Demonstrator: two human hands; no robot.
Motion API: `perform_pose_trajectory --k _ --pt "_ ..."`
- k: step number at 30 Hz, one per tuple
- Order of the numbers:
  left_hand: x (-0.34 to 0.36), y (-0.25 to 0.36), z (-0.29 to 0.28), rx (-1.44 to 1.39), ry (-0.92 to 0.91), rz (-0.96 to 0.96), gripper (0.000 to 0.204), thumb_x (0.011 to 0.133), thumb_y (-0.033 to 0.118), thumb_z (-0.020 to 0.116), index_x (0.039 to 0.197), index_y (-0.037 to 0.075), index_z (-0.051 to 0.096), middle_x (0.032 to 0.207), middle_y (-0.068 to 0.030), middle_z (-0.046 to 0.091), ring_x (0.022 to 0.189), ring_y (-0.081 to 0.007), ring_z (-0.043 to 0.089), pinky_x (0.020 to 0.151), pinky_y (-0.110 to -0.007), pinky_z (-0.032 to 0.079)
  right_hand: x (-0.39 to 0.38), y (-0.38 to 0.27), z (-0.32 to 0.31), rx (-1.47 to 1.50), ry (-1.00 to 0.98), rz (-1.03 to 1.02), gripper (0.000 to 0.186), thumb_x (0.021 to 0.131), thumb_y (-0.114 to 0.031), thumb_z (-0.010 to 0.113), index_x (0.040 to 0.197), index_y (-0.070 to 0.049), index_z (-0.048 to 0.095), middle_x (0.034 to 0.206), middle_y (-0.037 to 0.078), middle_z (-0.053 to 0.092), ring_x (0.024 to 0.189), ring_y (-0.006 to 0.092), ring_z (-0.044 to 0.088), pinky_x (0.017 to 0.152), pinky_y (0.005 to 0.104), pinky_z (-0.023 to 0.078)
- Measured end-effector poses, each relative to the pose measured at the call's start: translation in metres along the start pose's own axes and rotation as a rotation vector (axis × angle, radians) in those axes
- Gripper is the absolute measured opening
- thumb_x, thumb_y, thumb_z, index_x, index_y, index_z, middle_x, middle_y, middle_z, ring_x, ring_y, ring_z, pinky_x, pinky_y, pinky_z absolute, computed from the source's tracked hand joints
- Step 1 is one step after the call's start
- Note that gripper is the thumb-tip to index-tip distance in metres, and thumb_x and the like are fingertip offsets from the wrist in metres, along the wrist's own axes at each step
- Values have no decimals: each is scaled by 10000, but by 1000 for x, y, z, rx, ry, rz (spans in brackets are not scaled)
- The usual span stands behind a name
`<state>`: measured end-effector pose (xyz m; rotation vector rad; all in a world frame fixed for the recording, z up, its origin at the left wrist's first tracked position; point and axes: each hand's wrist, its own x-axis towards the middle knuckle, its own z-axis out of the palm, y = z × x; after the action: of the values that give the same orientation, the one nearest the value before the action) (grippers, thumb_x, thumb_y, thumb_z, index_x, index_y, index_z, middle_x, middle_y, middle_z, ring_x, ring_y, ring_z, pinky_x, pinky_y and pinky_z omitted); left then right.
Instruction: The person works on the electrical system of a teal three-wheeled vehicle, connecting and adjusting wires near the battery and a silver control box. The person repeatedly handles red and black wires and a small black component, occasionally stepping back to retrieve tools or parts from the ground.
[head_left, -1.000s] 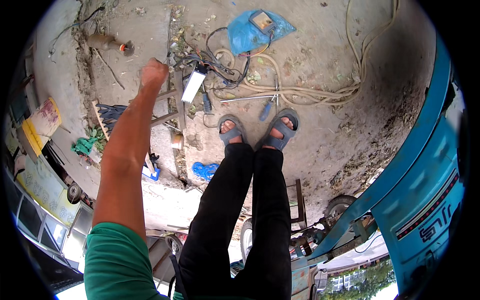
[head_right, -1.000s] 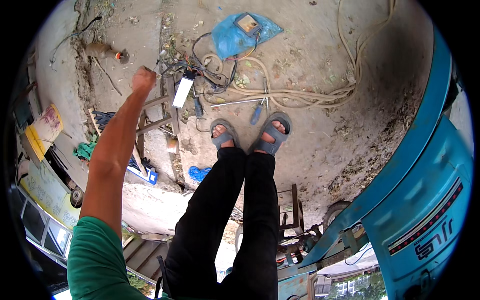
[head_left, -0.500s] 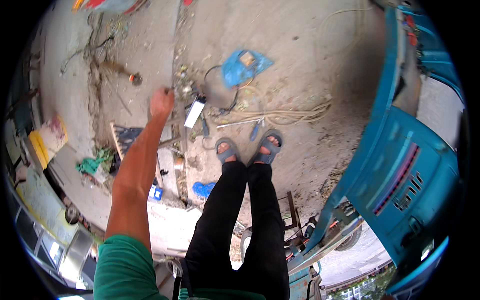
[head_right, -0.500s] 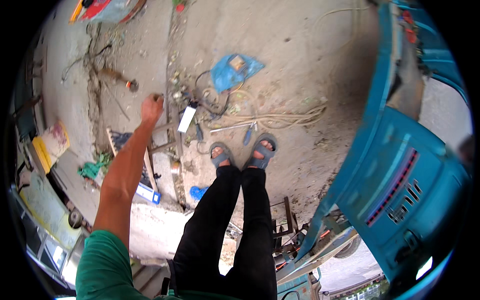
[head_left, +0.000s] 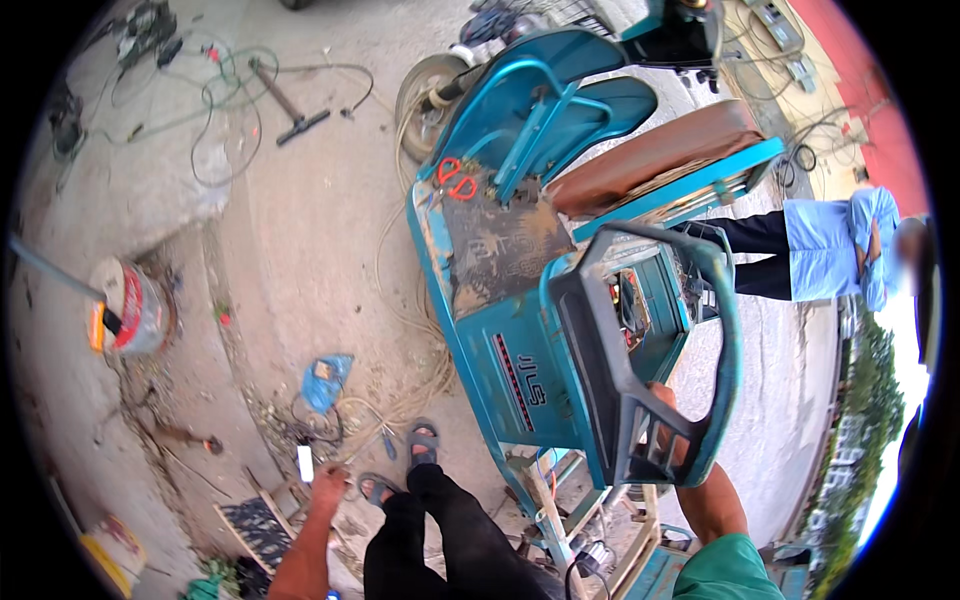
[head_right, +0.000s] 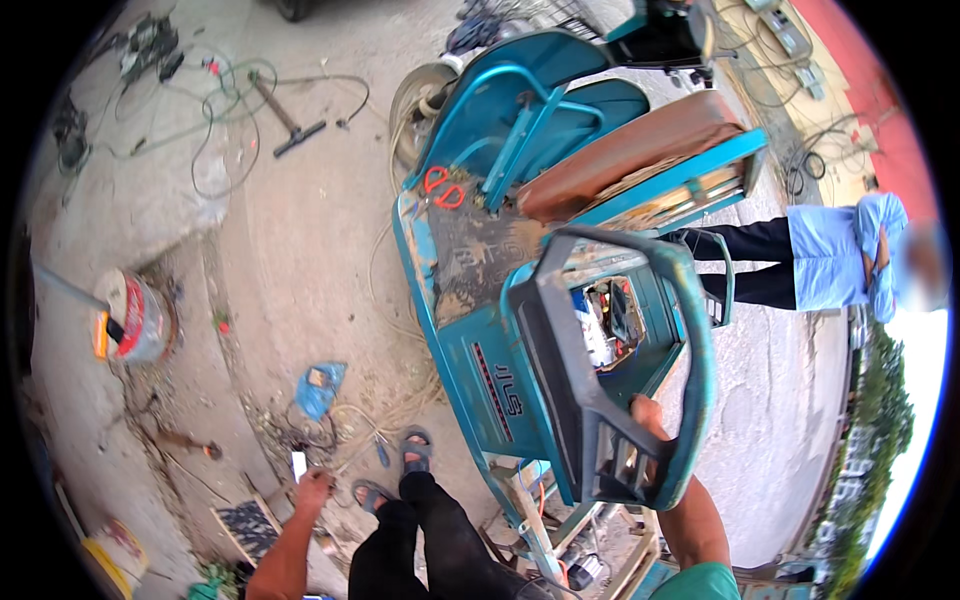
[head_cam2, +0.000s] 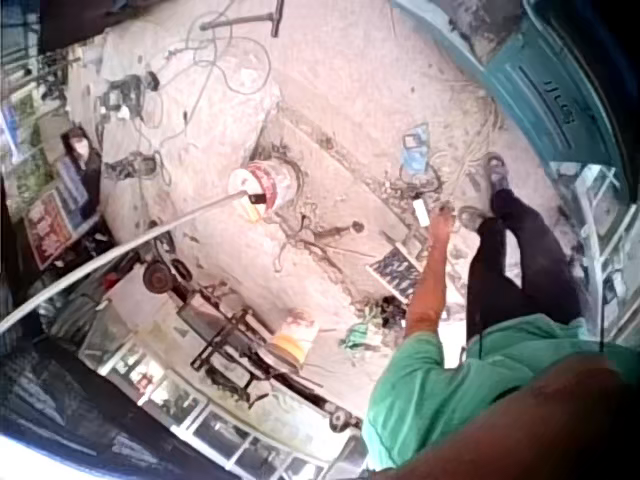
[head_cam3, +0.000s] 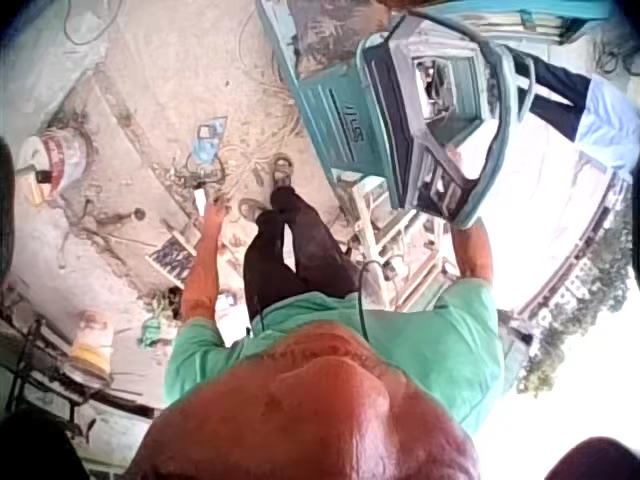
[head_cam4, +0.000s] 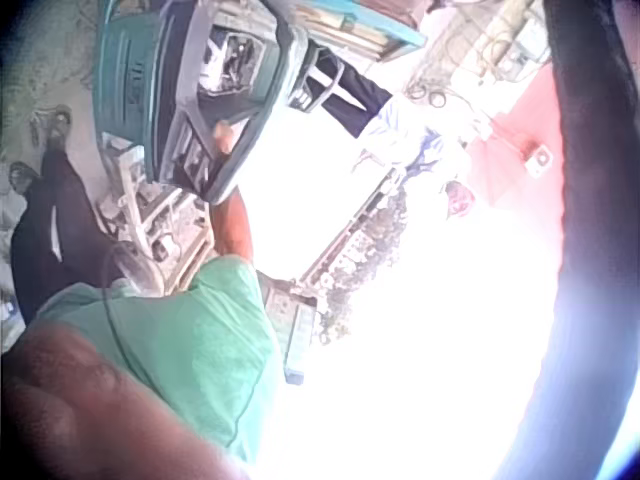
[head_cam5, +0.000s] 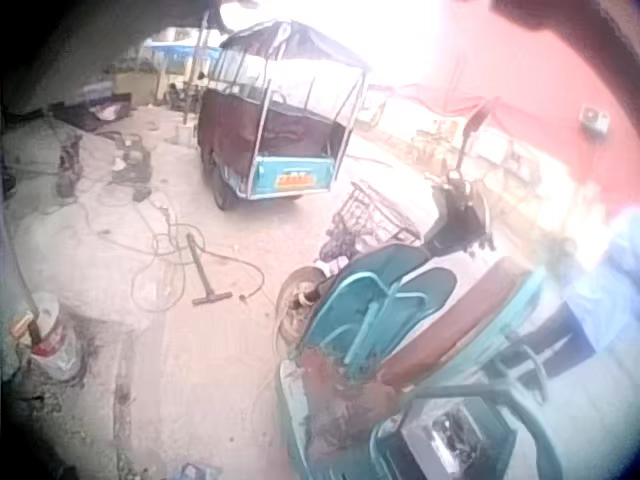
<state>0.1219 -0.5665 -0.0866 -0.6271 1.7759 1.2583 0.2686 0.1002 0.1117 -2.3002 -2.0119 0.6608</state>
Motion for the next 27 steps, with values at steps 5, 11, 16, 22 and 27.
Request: perform_pose_trajectory --k 5,11,16,22,27 --pt "-4 81 26 -92 -7 23 192 894 149 636 993 -12 668 846 -100 684 633 -167 641 558 -305 517 -13 -10 28 29 -47 37 500 833 -359 607 1061 81 549 1006 325 635 962 483 626 848 528 494" --pt "-21 262 92 214 33 379 269 973 272 620 1006 7 647 822 -62 639 686 -136 574 639 -310 475 -32 -3 27 17 -39 88 497 825 -353 614 1047 87 552 989 333 638 952 489 628 844 531 490" --pt "-87 456 153 -48 14 682 213 975 178 613 1067 -13 637 890 -114 680 725 -150 612 686 -304 514 -63 -69 7 145 -16 216 500 807 -252 648 1139 87 489 1123 351 609 1091 490 595 950 517 469" --pt "-188 621 226 -21 -294 1296 175 994 55 507 1126 -12 600 932 -143 645 724 -179 573 680 -316 494 -69 -58 -5 184 0 250 481 811 -238 633 1112 106 484 1150 349 568 1116 494 555 981 514 439" --pt "-255 655 295 377 -818 1460 224 970 78 523 1159 -5 609 973 -157 658 738 -170 568 754 -345 488 -72 -76 12 217 -23 170 434 822 -223 624 1077 99 482 1124 344 565 1090 498 553 959 520 437"
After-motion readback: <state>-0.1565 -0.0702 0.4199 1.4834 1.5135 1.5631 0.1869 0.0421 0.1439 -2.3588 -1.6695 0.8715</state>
